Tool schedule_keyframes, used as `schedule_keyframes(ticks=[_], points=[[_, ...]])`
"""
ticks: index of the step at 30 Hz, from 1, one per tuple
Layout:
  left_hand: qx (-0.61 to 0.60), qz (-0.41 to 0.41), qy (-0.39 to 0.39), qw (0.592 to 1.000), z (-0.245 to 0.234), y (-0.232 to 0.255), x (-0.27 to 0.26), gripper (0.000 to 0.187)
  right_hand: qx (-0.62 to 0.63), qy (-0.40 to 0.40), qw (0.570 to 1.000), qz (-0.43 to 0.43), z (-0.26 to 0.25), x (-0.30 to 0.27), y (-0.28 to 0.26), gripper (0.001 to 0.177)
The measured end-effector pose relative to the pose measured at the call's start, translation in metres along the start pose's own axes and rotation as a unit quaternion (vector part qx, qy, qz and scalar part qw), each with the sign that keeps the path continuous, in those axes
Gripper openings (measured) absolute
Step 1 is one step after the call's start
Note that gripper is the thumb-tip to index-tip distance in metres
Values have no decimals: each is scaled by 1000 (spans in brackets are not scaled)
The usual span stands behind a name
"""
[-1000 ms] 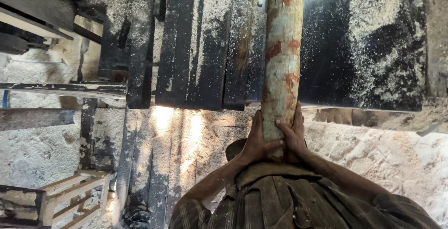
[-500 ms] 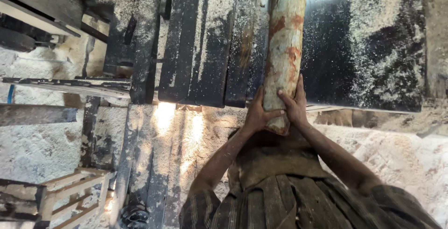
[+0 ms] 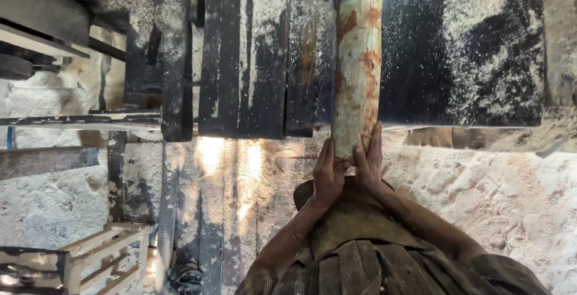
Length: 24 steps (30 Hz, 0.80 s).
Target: The person cuts wooden logs by guiding them through a table saw blade by hand.
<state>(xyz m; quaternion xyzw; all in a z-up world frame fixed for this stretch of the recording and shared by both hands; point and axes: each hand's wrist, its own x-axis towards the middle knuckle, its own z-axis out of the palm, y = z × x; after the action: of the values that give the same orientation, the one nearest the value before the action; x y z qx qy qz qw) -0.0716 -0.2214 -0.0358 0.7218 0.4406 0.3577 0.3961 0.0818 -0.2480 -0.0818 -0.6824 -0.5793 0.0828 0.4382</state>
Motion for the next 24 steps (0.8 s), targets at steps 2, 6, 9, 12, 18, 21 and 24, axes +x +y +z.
schedule_keyframes(ticks=[2,6,9,12,18,21,24], points=[[7,4,-1,1000,1,-6,12,83,-93,37,984,-150,5,7,5,43],[33,19,10,999,9,-19,45,82,22,11,1000,-18,8,41,8,39],[37,5,-3,999,19,-31,72,83,2,52,995,-80,13,72,22,35],[25,-19,-4,999,30,-41,105,90,-97,78,974,-190,28,101,49,19],[-19,-17,10,1000,33,-37,166,97,-23,66,993,-92,40,155,70,46],[-24,-1,22,999,35,-37,199,97,40,69,996,-39,47,181,83,56],[-45,-70,-17,996,36,-37,228,97,31,84,995,-45,65,204,111,58]])
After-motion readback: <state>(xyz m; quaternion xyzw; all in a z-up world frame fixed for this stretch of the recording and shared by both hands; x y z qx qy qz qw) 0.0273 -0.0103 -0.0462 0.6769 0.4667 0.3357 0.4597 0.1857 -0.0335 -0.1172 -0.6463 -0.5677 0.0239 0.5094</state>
